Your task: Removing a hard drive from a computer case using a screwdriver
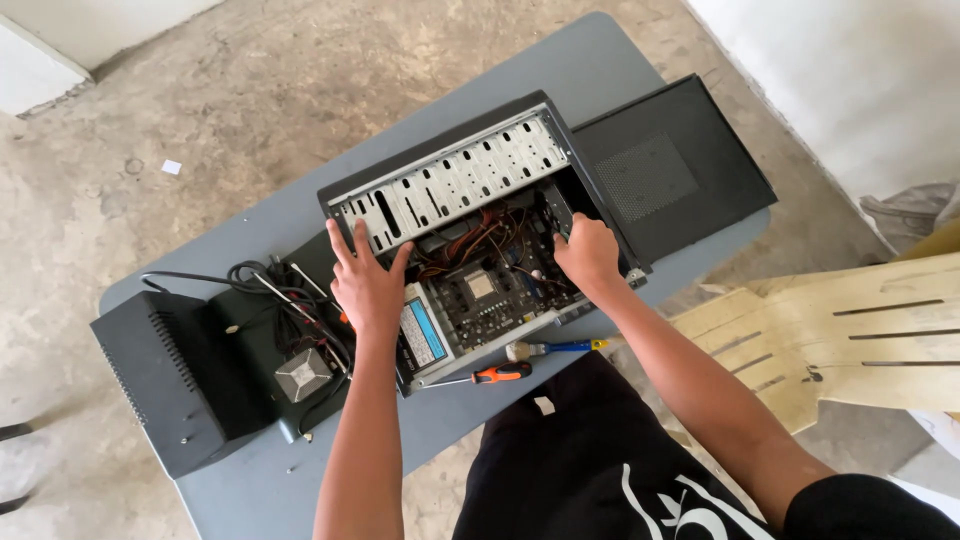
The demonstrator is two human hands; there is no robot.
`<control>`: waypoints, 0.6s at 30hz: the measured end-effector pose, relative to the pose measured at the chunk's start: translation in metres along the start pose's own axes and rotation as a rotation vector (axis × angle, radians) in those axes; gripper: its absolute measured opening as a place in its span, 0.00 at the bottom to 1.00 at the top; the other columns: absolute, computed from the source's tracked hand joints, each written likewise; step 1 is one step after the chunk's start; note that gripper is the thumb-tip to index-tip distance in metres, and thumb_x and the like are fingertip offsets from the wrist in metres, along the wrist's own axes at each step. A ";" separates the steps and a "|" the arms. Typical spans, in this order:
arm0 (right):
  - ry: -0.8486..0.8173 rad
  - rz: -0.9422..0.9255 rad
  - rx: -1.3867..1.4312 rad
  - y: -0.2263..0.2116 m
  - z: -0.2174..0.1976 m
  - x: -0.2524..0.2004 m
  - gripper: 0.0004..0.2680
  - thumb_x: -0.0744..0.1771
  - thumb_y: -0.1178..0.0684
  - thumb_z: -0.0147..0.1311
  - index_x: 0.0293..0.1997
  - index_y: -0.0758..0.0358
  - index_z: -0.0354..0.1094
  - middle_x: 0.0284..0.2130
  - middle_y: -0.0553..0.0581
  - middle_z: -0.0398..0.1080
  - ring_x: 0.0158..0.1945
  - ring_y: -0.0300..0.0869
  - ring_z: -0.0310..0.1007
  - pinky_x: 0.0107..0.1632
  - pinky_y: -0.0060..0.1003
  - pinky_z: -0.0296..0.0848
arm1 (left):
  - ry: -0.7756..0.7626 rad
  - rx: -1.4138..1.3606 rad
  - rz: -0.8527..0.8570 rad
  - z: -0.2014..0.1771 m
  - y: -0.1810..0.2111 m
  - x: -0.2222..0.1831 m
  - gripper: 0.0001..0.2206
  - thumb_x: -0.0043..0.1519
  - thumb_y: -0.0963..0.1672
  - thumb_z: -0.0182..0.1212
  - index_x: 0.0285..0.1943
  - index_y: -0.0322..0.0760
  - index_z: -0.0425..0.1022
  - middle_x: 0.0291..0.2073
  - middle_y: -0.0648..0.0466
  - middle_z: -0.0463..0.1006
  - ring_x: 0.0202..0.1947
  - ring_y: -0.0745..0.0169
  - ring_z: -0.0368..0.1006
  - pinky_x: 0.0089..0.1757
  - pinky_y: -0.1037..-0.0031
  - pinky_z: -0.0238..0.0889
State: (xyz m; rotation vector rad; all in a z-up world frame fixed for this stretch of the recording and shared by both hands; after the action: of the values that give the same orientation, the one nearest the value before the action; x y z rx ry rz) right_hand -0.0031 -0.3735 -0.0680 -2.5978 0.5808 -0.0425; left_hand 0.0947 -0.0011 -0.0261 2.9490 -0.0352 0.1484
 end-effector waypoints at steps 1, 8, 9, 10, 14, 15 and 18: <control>0.002 -0.003 -0.001 0.002 -0.003 -0.005 0.15 0.70 0.53 0.62 0.55 0.80 0.73 0.31 0.76 0.78 0.35 0.65 0.83 0.28 0.51 0.82 | 0.003 -0.002 -0.002 0.000 0.000 0.000 0.42 0.67 0.69 0.52 0.83 0.51 0.62 0.84 0.45 0.49 0.55 0.38 0.80 0.50 0.49 0.76; 0.016 0.063 0.200 -0.001 -0.020 -0.016 0.20 0.71 0.55 0.59 0.67 0.85 0.64 0.46 0.88 0.75 0.46 0.75 0.80 0.34 0.61 0.86 | -0.022 -0.036 -0.008 -0.002 0.002 -0.002 0.41 0.68 0.68 0.54 0.83 0.49 0.62 0.84 0.44 0.50 0.54 0.35 0.81 0.47 0.48 0.78; 0.017 0.073 0.230 -0.003 -0.020 -0.013 0.21 0.71 0.55 0.59 0.69 0.85 0.62 0.49 0.88 0.74 0.48 0.74 0.80 0.36 0.60 0.86 | -0.026 -0.040 -0.014 -0.003 0.001 -0.002 0.41 0.68 0.69 0.53 0.83 0.49 0.62 0.84 0.43 0.50 0.53 0.35 0.81 0.47 0.49 0.78; 0.021 0.070 0.229 -0.003 -0.018 -0.012 0.21 0.71 0.55 0.59 0.69 0.85 0.62 0.49 0.88 0.74 0.48 0.74 0.80 0.36 0.60 0.86 | -0.021 -0.042 -0.013 -0.004 0.002 -0.002 0.41 0.68 0.69 0.53 0.83 0.49 0.62 0.84 0.43 0.50 0.53 0.35 0.81 0.47 0.49 0.78; 0.103 0.042 0.244 -0.001 -0.009 -0.001 0.18 0.71 0.55 0.61 0.64 0.81 0.67 0.48 0.86 0.75 0.47 0.77 0.80 0.36 0.64 0.85 | -0.049 -0.057 -0.029 -0.006 0.002 -0.001 0.41 0.67 0.68 0.54 0.83 0.49 0.62 0.84 0.43 0.49 0.54 0.34 0.81 0.47 0.48 0.79; 0.113 0.057 0.233 0.003 -0.005 0.002 0.17 0.70 0.54 0.62 0.63 0.77 0.68 0.49 0.85 0.76 0.48 0.76 0.80 0.37 0.65 0.84 | -0.060 -0.061 -0.034 -0.007 0.003 -0.001 0.41 0.68 0.68 0.54 0.83 0.49 0.63 0.84 0.43 0.49 0.54 0.34 0.81 0.47 0.48 0.79; 0.146 0.047 0.306 0.002 -0.002 0.005 0.15 0.71 0.55 0.62 0.62 0.74 0.69 0.48 0.82 0.77 0.49 0.75 0.80 0.38 0.64 0.85 | -0.086 -0.074 -0.038 -0.011 0.005 -0.002 0.41 0.69 0.68 0.52 0.84 0.48 0.62 0.85 0.43 0.48 0.56 0.34 0.80 0.48 0.49 0.79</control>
State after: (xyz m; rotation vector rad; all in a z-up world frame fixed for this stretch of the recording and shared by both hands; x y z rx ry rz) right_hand 0.0001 -0.3780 -0.0672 -2.2952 0.6333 -0.2853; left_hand 0.0913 -0.0036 -0.0150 2.8782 0.0028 0.0151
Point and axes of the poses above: each hand's wrist, its own x-axis towards the middle knuckle, its own z-axis out of the palm, y = z × x, the point moved 9 cm from there along x, towards the middle knuckle
